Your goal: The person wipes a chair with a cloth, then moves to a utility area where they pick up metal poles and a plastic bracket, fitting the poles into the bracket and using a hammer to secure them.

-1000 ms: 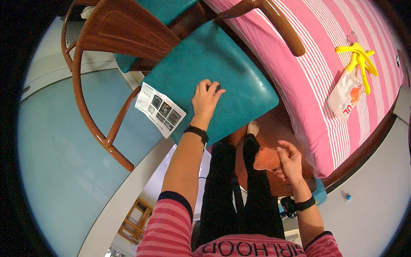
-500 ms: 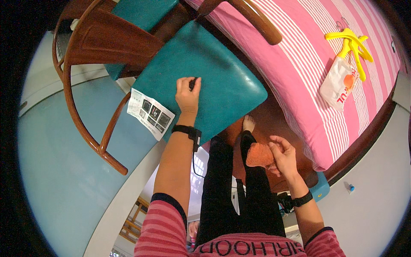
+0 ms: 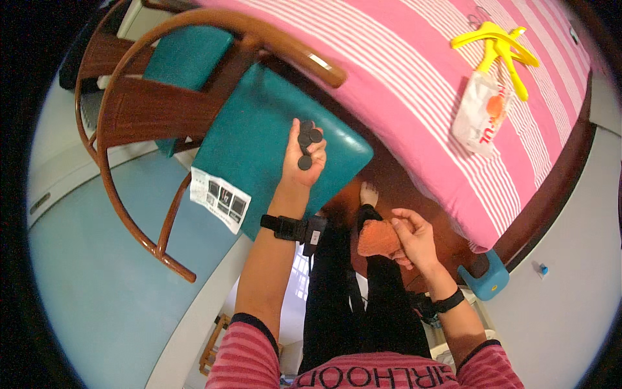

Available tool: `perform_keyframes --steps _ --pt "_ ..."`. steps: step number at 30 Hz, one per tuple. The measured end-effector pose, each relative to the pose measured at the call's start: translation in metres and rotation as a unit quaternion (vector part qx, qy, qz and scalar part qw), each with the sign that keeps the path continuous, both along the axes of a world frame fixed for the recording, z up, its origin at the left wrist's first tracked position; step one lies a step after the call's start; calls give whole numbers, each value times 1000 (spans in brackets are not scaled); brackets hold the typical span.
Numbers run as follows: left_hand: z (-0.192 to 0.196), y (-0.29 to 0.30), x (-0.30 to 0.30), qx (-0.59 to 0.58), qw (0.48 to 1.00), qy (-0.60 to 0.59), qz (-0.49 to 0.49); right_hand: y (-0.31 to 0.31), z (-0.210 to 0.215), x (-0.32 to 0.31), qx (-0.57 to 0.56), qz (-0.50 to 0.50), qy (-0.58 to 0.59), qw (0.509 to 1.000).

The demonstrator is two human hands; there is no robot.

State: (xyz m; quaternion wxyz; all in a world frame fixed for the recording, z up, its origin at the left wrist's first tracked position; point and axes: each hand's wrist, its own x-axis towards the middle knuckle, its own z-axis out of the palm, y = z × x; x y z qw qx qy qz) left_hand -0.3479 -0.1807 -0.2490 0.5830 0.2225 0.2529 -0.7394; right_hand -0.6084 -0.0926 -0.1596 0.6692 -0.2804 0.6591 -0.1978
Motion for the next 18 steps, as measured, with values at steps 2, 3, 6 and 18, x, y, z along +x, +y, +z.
perform_keyframes --steps 2,3,6,18 --pt "4 -24 -23 -9 999 10 -31 -10 12 -8 80 -34 -30 996" --pt "7 -38 -37 1 999 -12 -52 -13 11 -11 53 -31 -21 998" --pt "13 -77 -77 -4 996 -36 -76 -22 27 -27 102 -57 -7 993" --pt "50 -157 -176 -44 961 -223 -157 -7 18 -74 48 -116 20 992"
